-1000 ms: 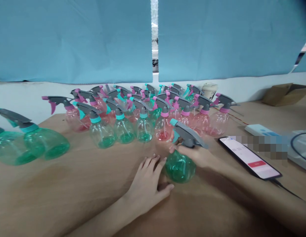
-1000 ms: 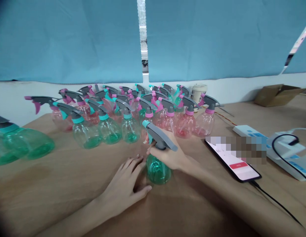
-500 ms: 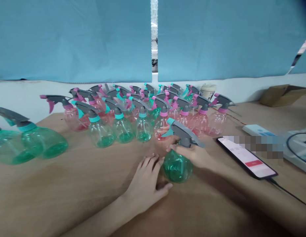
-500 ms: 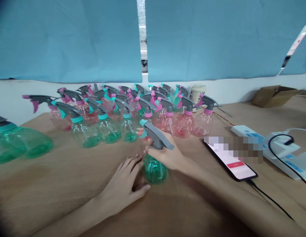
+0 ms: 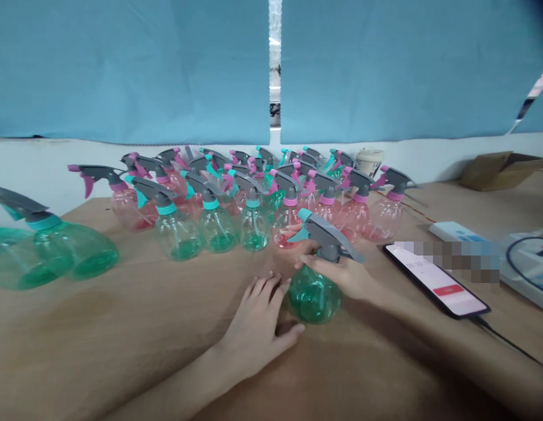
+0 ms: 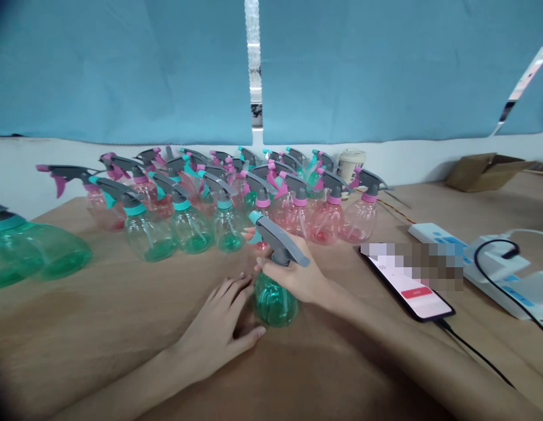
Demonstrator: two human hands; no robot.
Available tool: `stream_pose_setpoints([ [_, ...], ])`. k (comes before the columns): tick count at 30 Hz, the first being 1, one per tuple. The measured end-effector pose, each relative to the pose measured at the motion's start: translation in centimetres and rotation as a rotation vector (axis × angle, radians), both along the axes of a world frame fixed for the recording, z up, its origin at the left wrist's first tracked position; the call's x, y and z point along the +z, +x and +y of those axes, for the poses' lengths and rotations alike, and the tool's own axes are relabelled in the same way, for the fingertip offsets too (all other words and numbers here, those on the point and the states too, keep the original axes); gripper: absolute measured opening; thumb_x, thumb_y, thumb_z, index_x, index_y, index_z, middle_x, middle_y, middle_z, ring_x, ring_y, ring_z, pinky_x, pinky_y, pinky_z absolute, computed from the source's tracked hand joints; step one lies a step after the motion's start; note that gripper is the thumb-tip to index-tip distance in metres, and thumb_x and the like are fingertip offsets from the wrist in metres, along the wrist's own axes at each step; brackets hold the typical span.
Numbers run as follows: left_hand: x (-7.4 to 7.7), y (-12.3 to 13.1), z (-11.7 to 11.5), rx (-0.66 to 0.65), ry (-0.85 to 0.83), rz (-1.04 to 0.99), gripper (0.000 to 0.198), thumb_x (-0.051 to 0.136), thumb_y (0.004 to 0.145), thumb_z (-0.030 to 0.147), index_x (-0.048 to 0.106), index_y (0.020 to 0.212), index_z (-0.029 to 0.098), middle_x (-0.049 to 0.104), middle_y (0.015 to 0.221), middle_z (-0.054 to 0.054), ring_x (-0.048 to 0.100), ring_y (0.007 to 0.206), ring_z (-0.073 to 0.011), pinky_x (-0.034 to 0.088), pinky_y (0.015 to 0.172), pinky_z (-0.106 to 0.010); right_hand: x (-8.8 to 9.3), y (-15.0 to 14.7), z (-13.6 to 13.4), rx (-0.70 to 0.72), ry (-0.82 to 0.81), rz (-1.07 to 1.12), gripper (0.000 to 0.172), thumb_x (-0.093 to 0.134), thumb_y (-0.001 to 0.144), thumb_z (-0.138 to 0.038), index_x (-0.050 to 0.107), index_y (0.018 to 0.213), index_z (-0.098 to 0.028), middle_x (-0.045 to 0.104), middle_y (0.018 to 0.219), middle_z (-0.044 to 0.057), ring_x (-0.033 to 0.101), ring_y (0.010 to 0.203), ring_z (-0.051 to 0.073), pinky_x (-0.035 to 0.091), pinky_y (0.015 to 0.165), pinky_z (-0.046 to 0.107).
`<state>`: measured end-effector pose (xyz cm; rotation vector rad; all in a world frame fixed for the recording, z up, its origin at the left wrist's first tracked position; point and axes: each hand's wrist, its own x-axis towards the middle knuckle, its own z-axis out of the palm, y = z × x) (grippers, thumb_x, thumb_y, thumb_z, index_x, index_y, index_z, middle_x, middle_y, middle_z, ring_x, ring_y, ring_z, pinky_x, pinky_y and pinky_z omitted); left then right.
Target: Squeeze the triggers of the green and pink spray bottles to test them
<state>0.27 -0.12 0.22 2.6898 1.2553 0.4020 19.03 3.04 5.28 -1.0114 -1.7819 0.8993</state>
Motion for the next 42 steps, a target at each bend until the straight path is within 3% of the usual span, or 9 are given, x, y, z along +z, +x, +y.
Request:
stream_pose_setpoints([
  [7,-0.19,-0.01,0.03,-0.003,0.007,0.008,0.059,0.052,0.081,0.047,0.038,0.128,0.013,0.042,0.131,-0.014,0.034,0.122,-0.0302,0.027,0.099,-0.048,0.08,0.01,0.07,0.021,0.005,0.033,0.010,0.053,0.074,-0.024,0.060,0.069,-0.021,0.061,0.072,-0.001,0.060,0.070,0.013,0.049,0.068,0.027],
  [27,-0.14,-0.08,0.02,-0.009,0.011,0.005,0.057,0.051,0.081,0.047,0.039,0.126,0.014,0.043,0.130,-0.014,0.035,0.120,-0.0301,0.028,0.098,-0.049,0.04,0.00,-0.04,-0.006,-0.006,-0.025,0.011,0.052,0.075,-0.025,0.061,0.070,-0.023,0.060,0.068,-0.002,0.057,0.062,0.012,0.047,0.060,0.025],
  [34,-0.22,-0.10,0.03,-0.011,0.008,0.020,0.058,0.051,0.082,0.046,0.038,0.127,0.014,0.041,0.131,-0.013,0.034,0.121,-0.0294,0.026,0.100,-0.047,-0.16,0.20,0.07,0.012,-0.010,-0.038,0.012,0.051,0.077,-0.026,0.061,0.072,-0.022,0.061,0.072,-0.001,0.058,0.071,0.014,0.046,0.062,0.026],
  [42,0.00,0.02,0.02,-0.007,-0.002,0.026,0.059,0.052,0.081,0.046,0.038,0.128,0.013,0.041,0.131,-0.014,0.033,0.122,-0.0287,0.026,0.100,-0.047,-0.18,0.17,0.34,0.037,-0.038,-0.021,0.010,0.050,0.073,-0.019,0.060,0.071,-0.020,0.060,0.069,-0.002,0.054,0.062,0.011,0.044,0.061,0.025],
])
